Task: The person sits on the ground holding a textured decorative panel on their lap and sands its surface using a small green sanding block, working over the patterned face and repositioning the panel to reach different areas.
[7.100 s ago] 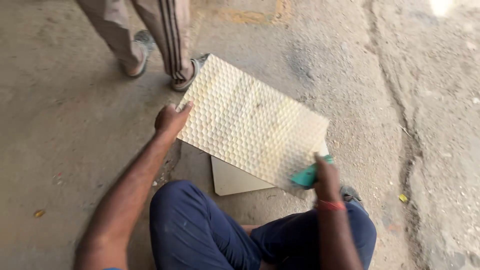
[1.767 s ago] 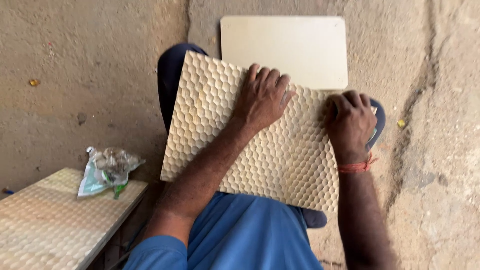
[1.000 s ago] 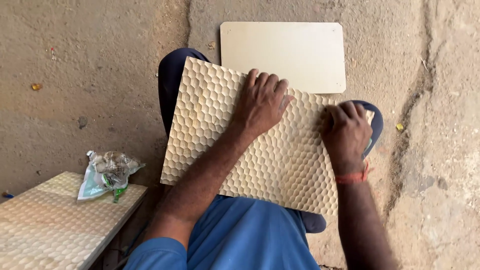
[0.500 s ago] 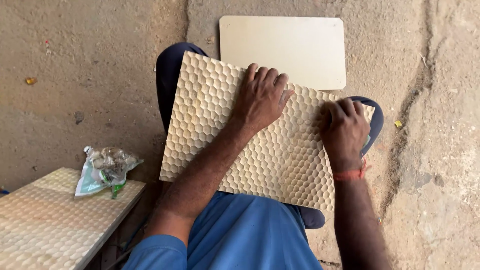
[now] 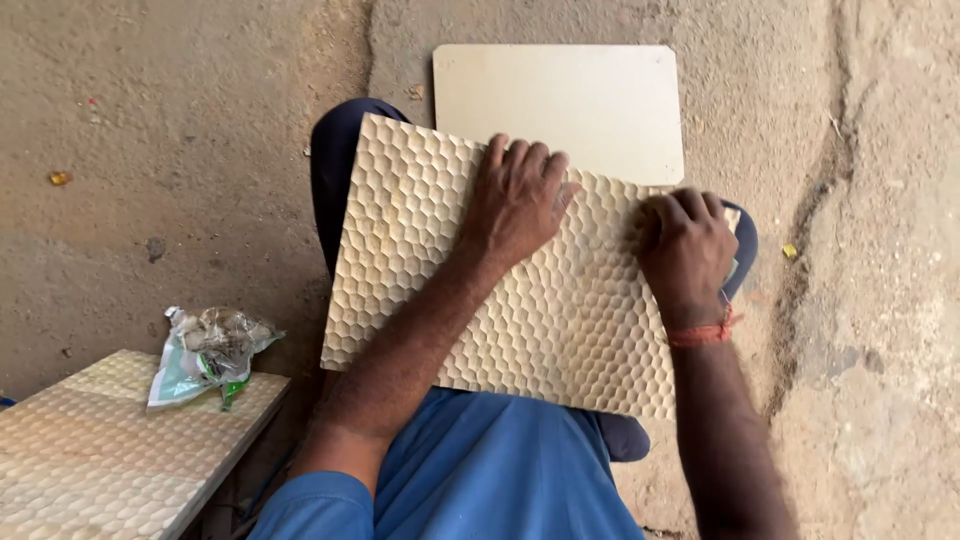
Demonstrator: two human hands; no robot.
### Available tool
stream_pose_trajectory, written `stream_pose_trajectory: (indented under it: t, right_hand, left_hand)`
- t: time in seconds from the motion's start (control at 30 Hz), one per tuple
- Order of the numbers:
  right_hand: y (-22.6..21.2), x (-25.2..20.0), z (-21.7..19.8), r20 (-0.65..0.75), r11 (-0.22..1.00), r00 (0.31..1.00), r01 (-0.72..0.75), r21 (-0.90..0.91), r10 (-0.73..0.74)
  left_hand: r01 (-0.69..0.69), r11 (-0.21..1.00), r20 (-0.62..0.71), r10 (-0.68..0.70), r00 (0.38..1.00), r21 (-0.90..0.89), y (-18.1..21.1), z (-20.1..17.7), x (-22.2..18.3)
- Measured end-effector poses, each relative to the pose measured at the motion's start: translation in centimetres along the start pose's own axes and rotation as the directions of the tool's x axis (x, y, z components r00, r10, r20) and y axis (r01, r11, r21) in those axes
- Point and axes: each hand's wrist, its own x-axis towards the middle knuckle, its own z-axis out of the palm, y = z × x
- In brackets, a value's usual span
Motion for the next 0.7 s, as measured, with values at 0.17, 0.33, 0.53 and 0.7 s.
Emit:
stream_pose_trajectory:
  t: [0.17, 0.33, 0.53, 0.7]
  right_hand:
    - [0.9, -1.1, 0.9, 0.089, 0.999, 0.995, 0.035, -0.026, -0.032]
    - [0.1, -0.7, 0.3, 0.102, 0.998, 0.995, -0.016, -0.056, 0.022]
    - [-0.2, 0.6, -0.1, 0.104, 0.997, 0.995, 0.016, -0.078, -0.008]
    - [-0.3, -1.0, -0.6, 0.077, 0.999, 0.997, 0.012, -0.048, -0.008]
  left_hand:
    - [0.002, 1.000, -0.136, 0.000, 0.991, 0.017, -0.3, -0.2, -0.1]
    - [0.002, 1.000, -0.055, -0.003, 0.999, -0.014, -0.3, 0.9, 0.0]
    - [0.014, 1.000, -0.055, -0.013, 0.998, 0.007, -0.4, 0.3, 0.1]
    - [0.021, 1.000, -0.076, -0.022, 0.997, -0.005, -0.5, 0.4, -0.1]
